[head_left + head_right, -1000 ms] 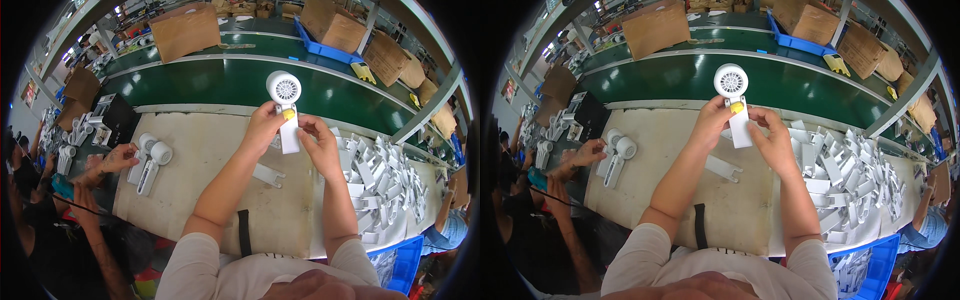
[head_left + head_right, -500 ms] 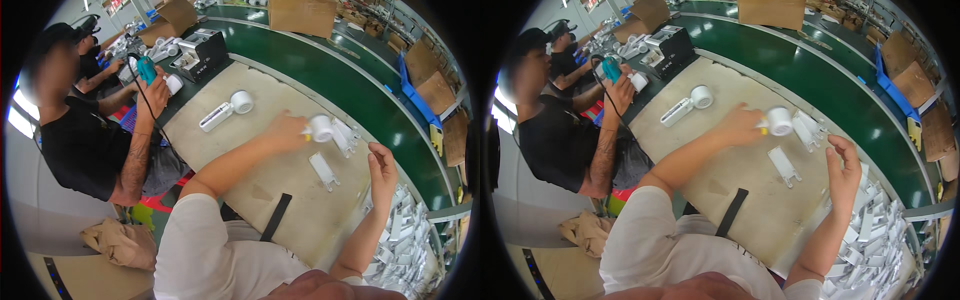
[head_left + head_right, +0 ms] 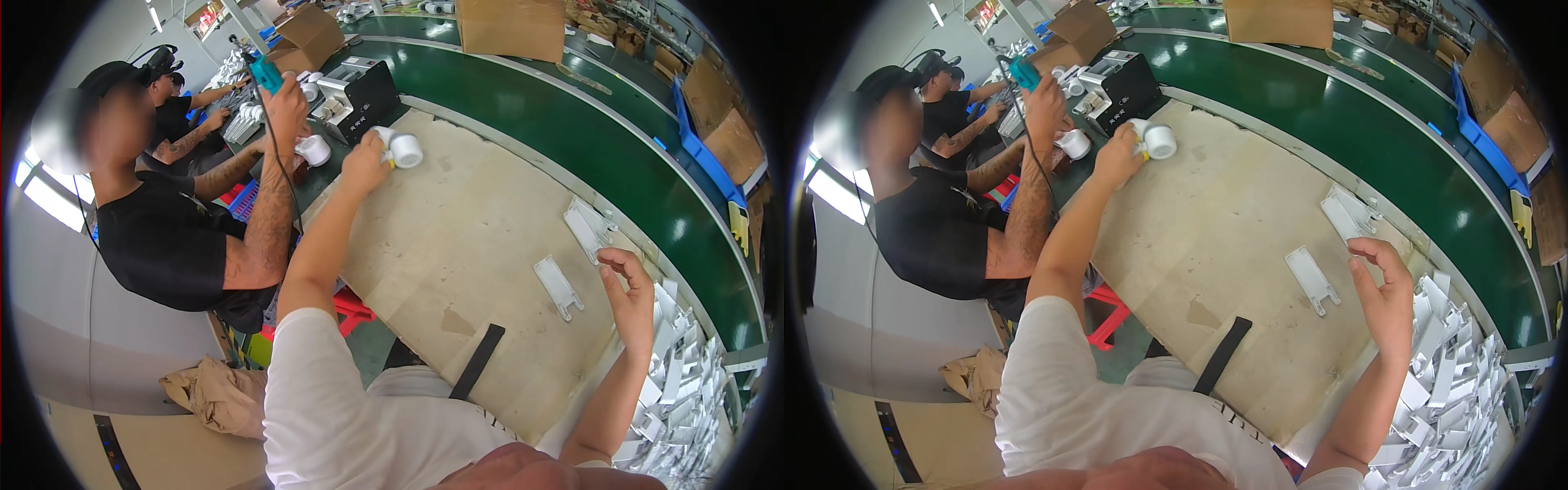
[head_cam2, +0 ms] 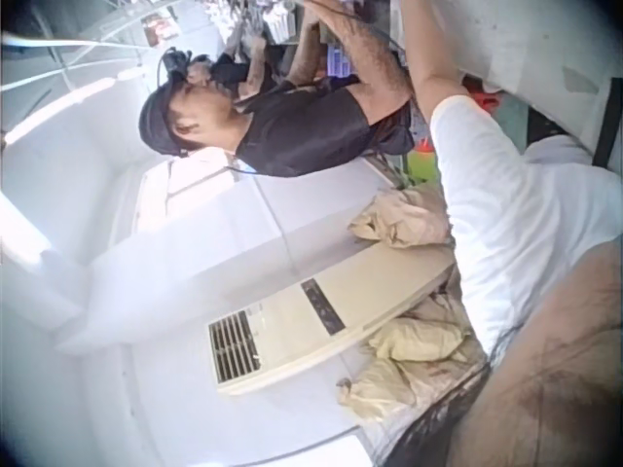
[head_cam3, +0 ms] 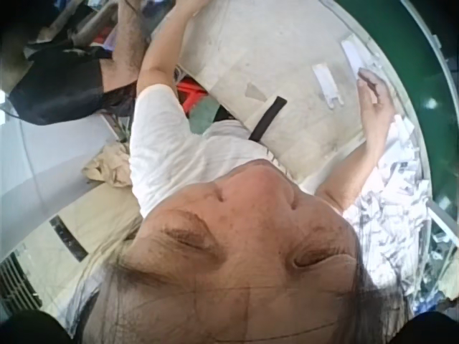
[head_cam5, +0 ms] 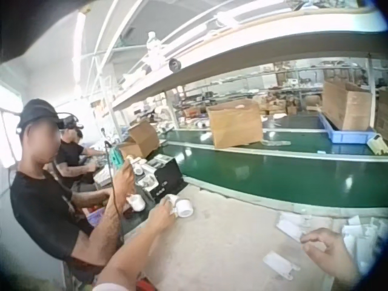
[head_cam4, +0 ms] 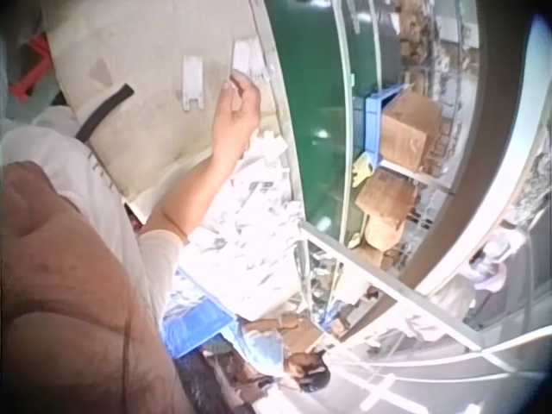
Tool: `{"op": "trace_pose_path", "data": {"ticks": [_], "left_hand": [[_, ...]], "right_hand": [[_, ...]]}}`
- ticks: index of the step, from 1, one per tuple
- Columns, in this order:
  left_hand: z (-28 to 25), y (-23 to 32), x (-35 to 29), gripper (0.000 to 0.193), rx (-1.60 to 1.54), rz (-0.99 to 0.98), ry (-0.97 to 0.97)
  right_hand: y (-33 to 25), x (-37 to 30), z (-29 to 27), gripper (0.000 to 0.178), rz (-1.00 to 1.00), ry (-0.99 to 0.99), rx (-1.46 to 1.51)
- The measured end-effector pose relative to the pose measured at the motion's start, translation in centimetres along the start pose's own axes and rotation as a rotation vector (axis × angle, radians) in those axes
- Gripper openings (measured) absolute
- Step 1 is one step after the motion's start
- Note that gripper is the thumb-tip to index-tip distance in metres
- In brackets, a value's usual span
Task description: The person assembles portable fans by attaching plastic housing pieces to the battery and motor units by hand, and placing the assembled fans onto the conveyor belt.
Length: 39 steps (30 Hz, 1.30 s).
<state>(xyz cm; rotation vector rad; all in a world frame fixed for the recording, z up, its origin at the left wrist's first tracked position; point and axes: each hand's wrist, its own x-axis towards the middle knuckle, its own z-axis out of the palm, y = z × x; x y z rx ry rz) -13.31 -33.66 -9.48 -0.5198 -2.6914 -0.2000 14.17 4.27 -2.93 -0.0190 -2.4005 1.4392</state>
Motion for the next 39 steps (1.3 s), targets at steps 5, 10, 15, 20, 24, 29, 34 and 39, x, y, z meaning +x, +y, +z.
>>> {"op": "trace_pose_path", "data": {"ticks": [5, 10, 15, 20, 24, 29, 34, 39], "left_hand": [[2.6, 0.1, 3.2, 0.044, 0.607, -0.088, 0.087], [-3.6, 11.1, 2.2, 0.043, -0.19, 0.327, 0.12], [-3.9, 24.5, -2.7, 0.042, -0.633, 1.015, -0.35], [-2.1, 29.6, -5.9, 0.041, -0.355, 1.118, -0.424], [-1.1, 31.5, -5.4, 0.032, -0.329, 1.091, -0.51], [-0.8, 33.7, -1.8, 0.055, -0.197, 1.067, -0.282], [2.3, 35.4, -0.5, 0.066, -0.256, 0.715, -0.41], [4.5, 37.7, -5.8, 0.06, -0.756, 0.925, -0.468]], "right_hand": [[1.1, 0.6, -0.7, 0.016, 0.014, 0.08, -0.089], [3.3, 2.1, -1.0, 0.018, 0.119, 0.259, -0.087], [3.5, 1.2, -2.0, 0.018, 0.192, 0.28, -0.237], [4.2, 0.6, -1.8, 0.02, 0.1, 0.278, -0.306], [5.2, 0.9, -1.8, 0.02, 0.148, 0.267, -0.368], [3.6, 0.7, -2.4, 0.02, 0.078, 0.258, -0.373], [2.8, 0.4, -2.4, 0.019, 0.064, 0.26, -0.408], [2.7, 0.7, -1.3, 0.018, -0.012, 0.324, -0.466]]}}
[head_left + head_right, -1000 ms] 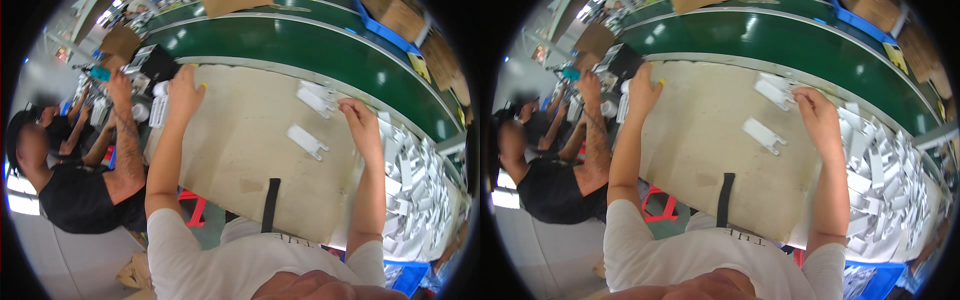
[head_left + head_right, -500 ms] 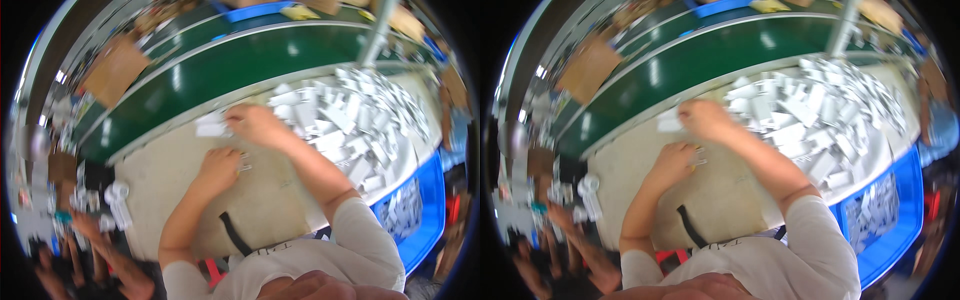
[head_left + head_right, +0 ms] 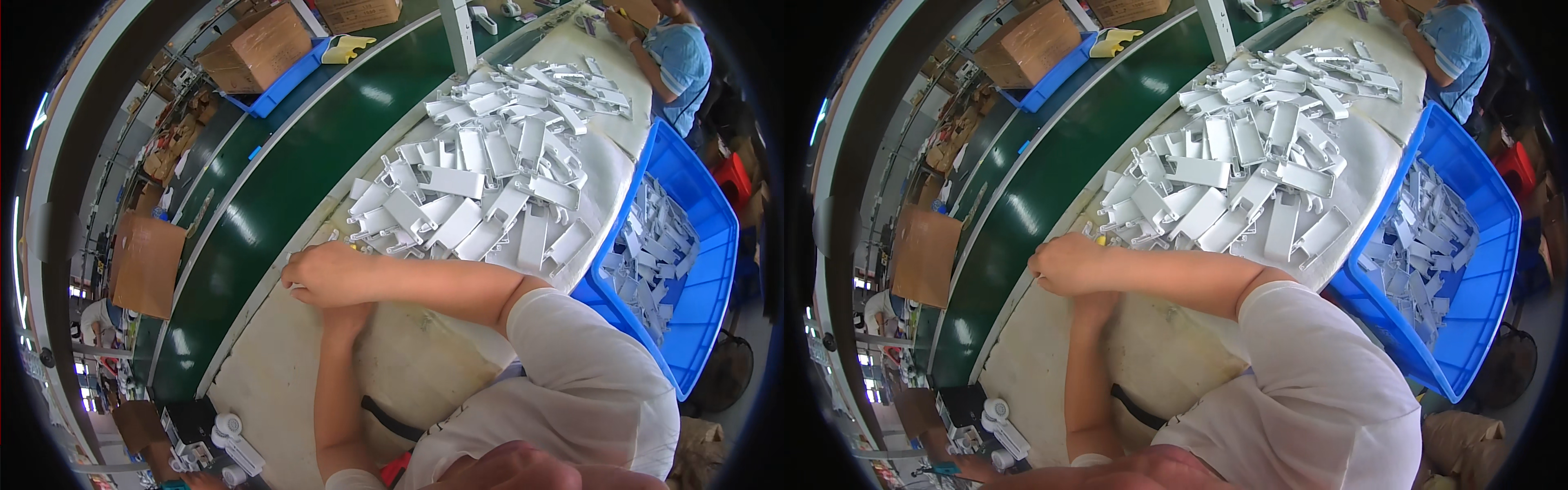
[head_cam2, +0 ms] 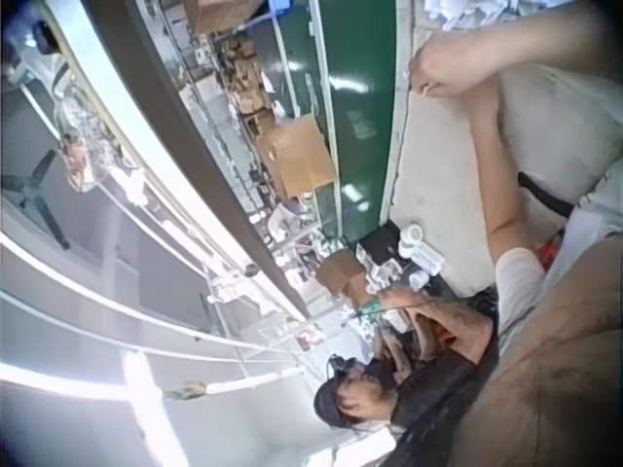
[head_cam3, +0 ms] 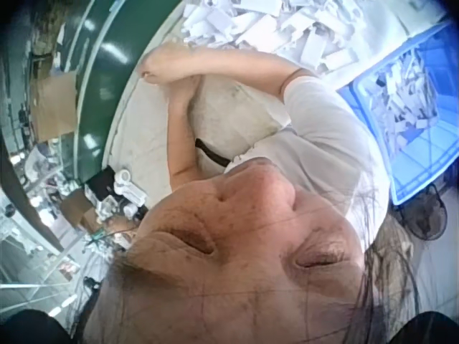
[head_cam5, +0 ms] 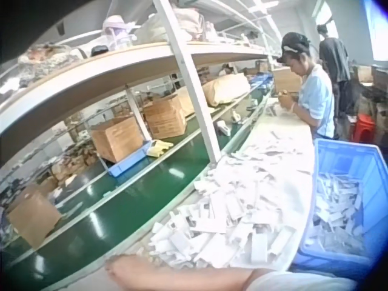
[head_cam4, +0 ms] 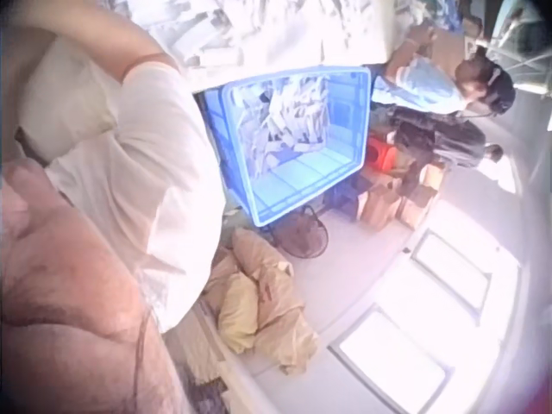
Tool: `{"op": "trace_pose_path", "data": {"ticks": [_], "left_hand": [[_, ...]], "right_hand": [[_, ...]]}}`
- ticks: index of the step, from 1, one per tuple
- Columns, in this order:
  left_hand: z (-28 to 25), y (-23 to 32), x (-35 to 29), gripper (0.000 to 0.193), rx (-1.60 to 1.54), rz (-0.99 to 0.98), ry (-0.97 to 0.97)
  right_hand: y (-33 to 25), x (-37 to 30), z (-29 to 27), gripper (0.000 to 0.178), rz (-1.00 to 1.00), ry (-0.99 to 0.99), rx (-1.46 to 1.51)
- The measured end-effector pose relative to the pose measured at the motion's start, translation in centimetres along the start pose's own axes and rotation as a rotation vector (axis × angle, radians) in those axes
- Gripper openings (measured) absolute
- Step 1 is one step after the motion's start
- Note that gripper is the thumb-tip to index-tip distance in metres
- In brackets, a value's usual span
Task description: The person assembles portable fans by attaching plastic housing pieces to the battery and motor units by hand, and placing the assembled fans onto the conveyor belt.
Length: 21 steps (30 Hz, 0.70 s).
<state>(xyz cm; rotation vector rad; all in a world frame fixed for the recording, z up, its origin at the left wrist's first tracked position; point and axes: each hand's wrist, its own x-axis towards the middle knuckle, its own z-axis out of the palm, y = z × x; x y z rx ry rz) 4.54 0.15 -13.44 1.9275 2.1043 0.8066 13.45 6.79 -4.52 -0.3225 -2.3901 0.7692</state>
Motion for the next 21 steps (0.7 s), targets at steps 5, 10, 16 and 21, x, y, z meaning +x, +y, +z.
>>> {"op": "trace_pose_path", "data": {"ticks": [5, 10, 16, 21], "left_hand": [[1.9, 2.7, -0.1, 0.059, 0.389, 0.239, 0.026], [1.3, 2.9, -0.4, 0.059, 0.421, 0.176, 0.061], [-1.2, 5.9, -0.9, 0.049, 0.122, -0.197, -0.256], [-2.8, 6.1, -2.5, 0.047, 0.373, 0.104, -0.049]], "right_hand": [[-0.7, -0.8, -0.9, 0.018, -0.118, 0.077, -0.02], [-1.4, -0.6, -0.6, 0.016, -0.151, 0.065, -0.047], [-0.7, -0.7, -0.3, 0.014, -0.174, 0.053, -0.112], [-1.2, -0.6, -0.5, 0.016, -0.156, 0.046, -0.018]]}}
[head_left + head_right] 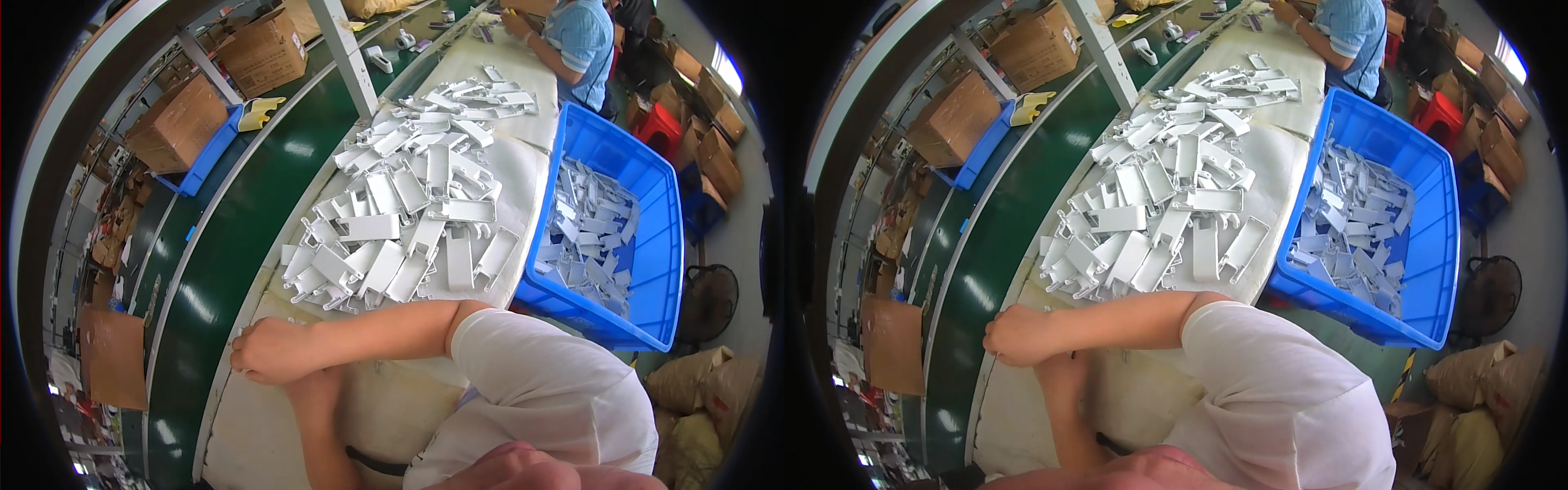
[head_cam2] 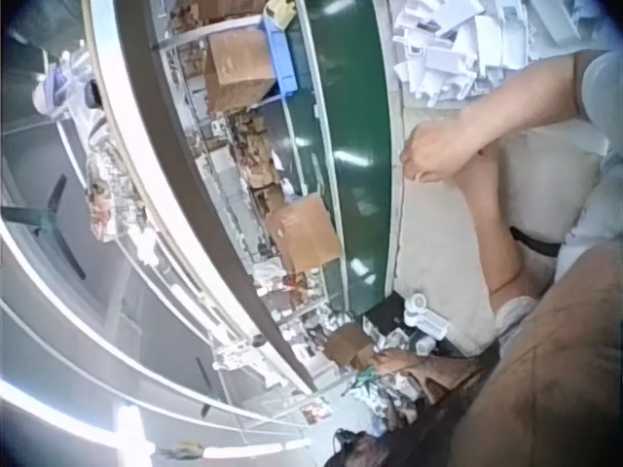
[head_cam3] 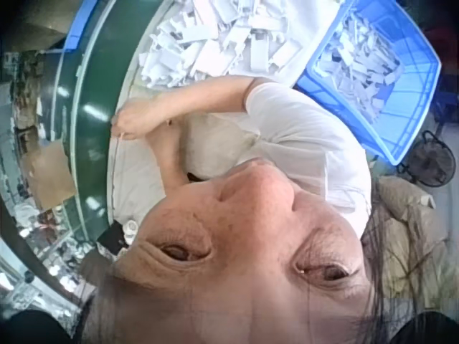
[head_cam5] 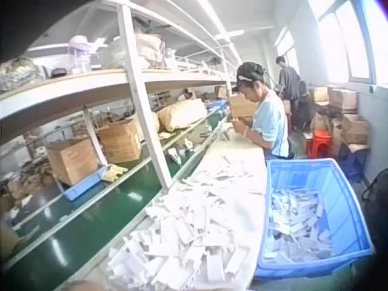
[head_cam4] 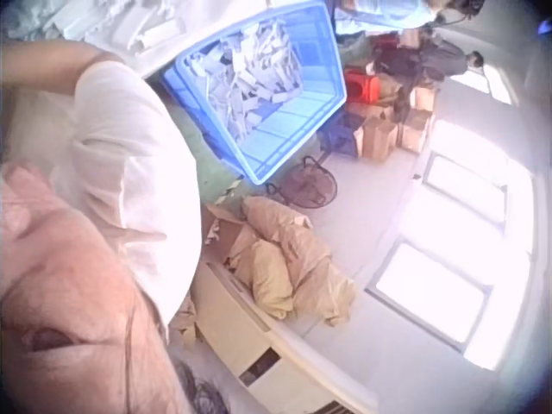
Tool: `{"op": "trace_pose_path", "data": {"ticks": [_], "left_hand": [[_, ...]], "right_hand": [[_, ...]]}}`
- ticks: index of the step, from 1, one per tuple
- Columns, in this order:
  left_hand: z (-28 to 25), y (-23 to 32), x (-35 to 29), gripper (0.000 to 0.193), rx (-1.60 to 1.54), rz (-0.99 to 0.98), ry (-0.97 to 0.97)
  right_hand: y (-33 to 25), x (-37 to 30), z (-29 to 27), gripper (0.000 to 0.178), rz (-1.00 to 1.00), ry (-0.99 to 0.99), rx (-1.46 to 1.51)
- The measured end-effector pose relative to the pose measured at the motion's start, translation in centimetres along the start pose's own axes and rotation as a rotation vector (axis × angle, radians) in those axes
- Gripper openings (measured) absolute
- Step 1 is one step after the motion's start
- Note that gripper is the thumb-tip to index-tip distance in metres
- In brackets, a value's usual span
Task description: The person assembles portable fans by attaching plastic housing pieces to the battery and motor units by hand, and placing the assembled fans onto the conveyor belt.
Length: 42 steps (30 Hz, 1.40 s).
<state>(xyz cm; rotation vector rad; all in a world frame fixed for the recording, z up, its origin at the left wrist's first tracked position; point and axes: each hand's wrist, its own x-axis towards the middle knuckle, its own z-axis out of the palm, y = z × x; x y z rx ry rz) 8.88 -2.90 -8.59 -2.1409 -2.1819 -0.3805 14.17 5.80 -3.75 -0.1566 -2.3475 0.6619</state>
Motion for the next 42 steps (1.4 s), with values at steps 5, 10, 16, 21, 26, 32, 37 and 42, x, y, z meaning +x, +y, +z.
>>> {"op": "trace_pose_path", "data": {"ticks": [5, 10, 16, 21, 26, 32, 37, 42], "left_hand": [[1.2, -1.4, -0.3, 0.046, 0.032, 0.005, 0.083], [0.2, -1.8, -0.2, 0.048, -0.093, -0.024, 0.037], [-1.9, -3.4, -0.6, 0.038, -0.307, -0.211, 0.015], [-3.8, -6.7, -0.7, 0.041, -0.663, -0.314, 0.069], [-4.6, -8.9, -0.7, 0.041, -1.362, -0.435, 0.205], [-6.3, -8.1, -0.9, 0.038, -1.755, -0.449, 0.324], [-6.3, -7.7, -0.8, 0.038, -1.786, -0.433, 0.272], [-4.3, -7.7, 1.0, 0.044, -1.683, -0.417, 0.475]], "right_hand": [[0.2, -0.1, 0.1, 0.018, 0.012, -0.027, -0.003], [0.7, 0.3, 0.0, 0.02, 0.015, -0.055, -0.033], [0.2, 1.0, -1.2, 0.02, 0.066, -0.02, 0.013], [0.3, 1.3, -2.5, 0.025, 0.057, 0.142, -0.02], [1.1, 1.5, -1.5, 0.047, 0.243, 0.15, 0.259], [1.2, 1.3, 0.3, 0.064, 0.509, -0.072, 0.801], [1.1, 1.1, 1.3, 0.066, 0.584, -0.127, 1.021], [3.6, 1.0, 1.7, 0.065, 0.489, 0.119, 0.959]]}}
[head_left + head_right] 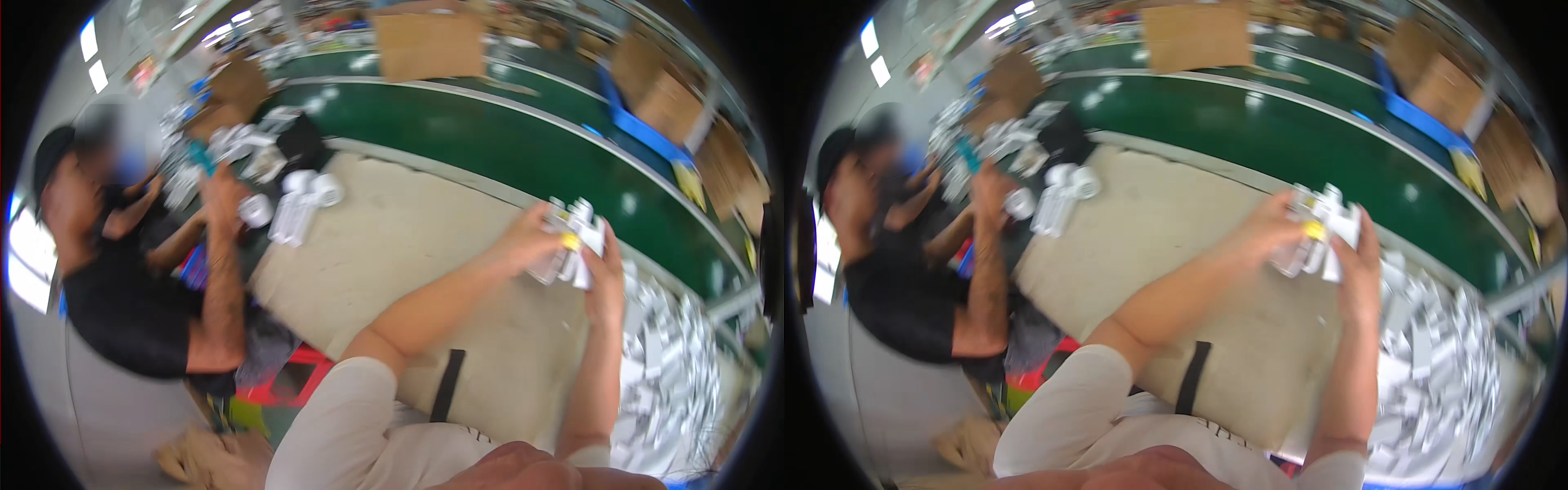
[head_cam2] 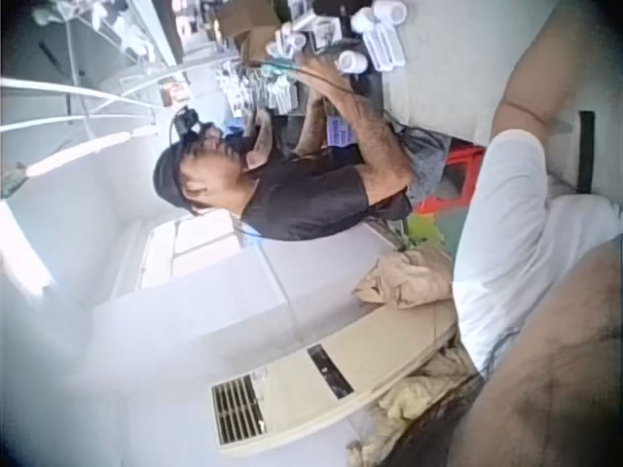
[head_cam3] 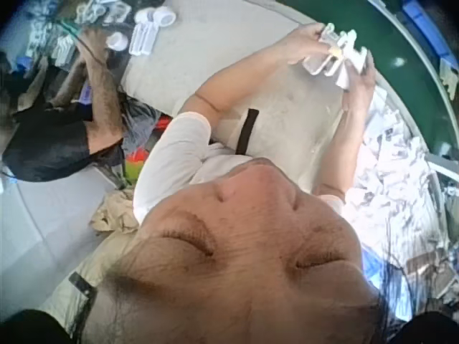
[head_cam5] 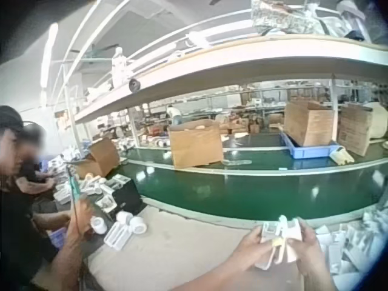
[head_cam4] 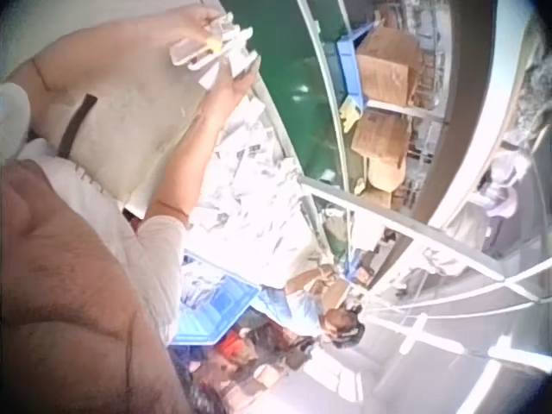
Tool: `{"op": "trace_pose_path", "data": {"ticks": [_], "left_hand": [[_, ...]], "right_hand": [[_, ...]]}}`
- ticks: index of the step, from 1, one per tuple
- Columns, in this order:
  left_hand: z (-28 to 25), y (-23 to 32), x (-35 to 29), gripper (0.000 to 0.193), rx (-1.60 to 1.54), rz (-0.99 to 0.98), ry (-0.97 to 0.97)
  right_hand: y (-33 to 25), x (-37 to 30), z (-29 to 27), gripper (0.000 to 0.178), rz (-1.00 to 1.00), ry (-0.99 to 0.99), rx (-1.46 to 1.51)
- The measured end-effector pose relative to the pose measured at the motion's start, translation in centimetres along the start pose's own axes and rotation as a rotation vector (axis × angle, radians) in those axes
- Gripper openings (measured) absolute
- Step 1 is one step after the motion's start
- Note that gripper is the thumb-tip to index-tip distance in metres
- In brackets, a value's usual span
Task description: The person assembles portable fans by attaching plastic housing pieces to the battery and motor units by hand, and placing the assembled fans onto the conveyor belt.
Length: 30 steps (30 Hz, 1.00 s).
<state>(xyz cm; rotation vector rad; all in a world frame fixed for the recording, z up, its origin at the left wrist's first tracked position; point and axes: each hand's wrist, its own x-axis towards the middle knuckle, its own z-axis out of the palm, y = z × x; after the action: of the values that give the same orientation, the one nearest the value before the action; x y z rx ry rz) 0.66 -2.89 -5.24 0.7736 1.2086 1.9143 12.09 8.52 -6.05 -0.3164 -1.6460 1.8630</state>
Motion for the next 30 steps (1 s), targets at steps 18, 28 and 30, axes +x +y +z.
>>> {"op": "trace_pose_path", "data": {"ticks": [18, 28, 30], "left_hand": [[-0.5, -1.7, -0.6, 0.035, 0.144, -0.224, 0.061], [0.4, -1.7, -1.0, 0.043, 0.195, -0.056, 0.135], [-0.7, 0.0, -0.9, 0.044, 0.298, -0.185, -0.022]], "right_hand": [[-0.2, -0.3, 0.7, 0.04, -0.023, 0.012, -0.123], [-5.6, -1.9, -1.1, 0.039, -0.146, -0.581, -0.027], [-3.9, -1.3, -1.8, 0.038, -0.227, -0.288, -0.621]]}}
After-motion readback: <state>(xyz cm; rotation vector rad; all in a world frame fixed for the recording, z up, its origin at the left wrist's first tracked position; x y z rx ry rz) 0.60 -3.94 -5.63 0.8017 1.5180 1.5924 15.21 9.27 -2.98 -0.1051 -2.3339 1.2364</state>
